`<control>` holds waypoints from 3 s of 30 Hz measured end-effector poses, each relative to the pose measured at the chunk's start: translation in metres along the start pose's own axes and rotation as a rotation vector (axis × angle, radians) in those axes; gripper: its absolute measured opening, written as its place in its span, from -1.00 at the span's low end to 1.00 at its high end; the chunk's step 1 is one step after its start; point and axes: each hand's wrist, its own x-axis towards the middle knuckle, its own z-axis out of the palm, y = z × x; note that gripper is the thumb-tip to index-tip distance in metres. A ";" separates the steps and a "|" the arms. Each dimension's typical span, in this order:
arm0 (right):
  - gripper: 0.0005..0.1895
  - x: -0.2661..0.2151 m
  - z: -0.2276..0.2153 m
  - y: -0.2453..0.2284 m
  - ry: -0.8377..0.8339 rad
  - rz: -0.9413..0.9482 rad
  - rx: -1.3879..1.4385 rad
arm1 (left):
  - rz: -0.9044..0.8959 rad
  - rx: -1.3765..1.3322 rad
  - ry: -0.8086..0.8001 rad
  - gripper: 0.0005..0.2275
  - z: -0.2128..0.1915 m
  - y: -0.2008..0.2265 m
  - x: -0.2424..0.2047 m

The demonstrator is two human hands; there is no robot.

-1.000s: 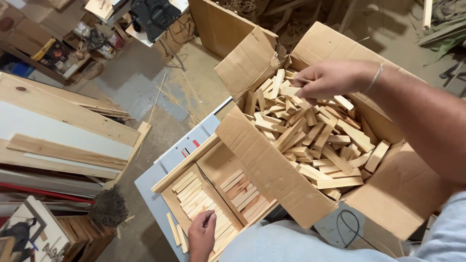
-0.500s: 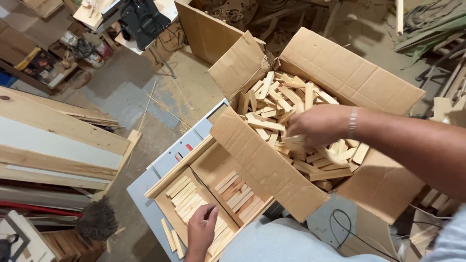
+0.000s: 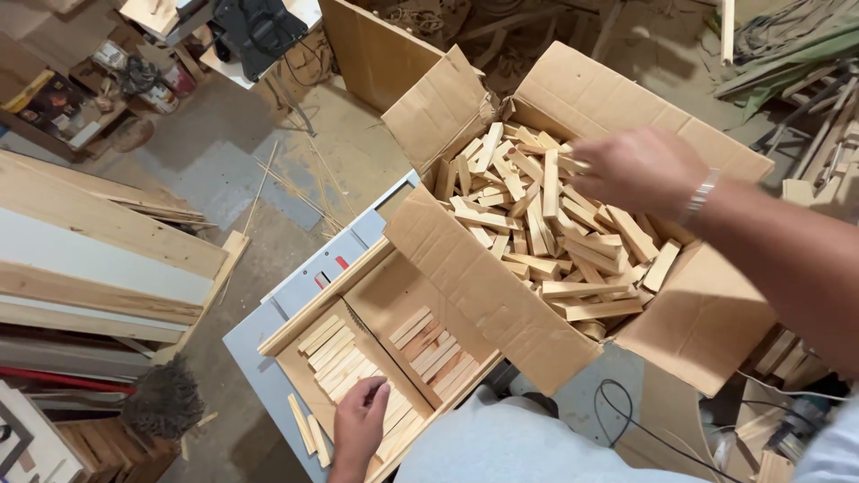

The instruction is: Organizing small wooden slats into a wooden jig on a table saw

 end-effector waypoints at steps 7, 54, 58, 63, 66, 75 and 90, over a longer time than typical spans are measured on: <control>-0.66 0.114 0.020 -0.036 0.250 -0.450 0.004 | -0.055 0.035 -0.116 -0.74 0.019 0.060 -0.004; -0.81 -0.068 0.107 -0.128 -0.121 -0.456 1.516 | 1.106 -0.527 0.091 -0.43 0.007 0.104 -0.037; -0.87 -0.111 0.119 -0.179 -0.105 -0.281 1.459 | 0.846 -0.724 -0.249 -0.58 0.000 0.096 -0.035; -0.72 -0.095 0.191 -0.207 -0.099 -0.185 1.577 | 0.545 -1.022 -0.556 -0.57 0.002 0.060 -0.019; -0.71 -0.093 0.222 -0.229 -0.188 -0.140 1.809 | 0.446 -1.040 -0.281 -0.64 -0.013 0.048 -0.026; -0.89 -0.078 0.269 -0.258 -0.171 -0.074 2.085 | 0.131 -1.141 -0.233 -0.81 -0.031 0.012 -0.002; -0.68 -0.054 0.296 -0.238 -0.245 0.275 1.949 | 0.193 0.106 -0.146 -0.89 -0.008 -0.044 0.137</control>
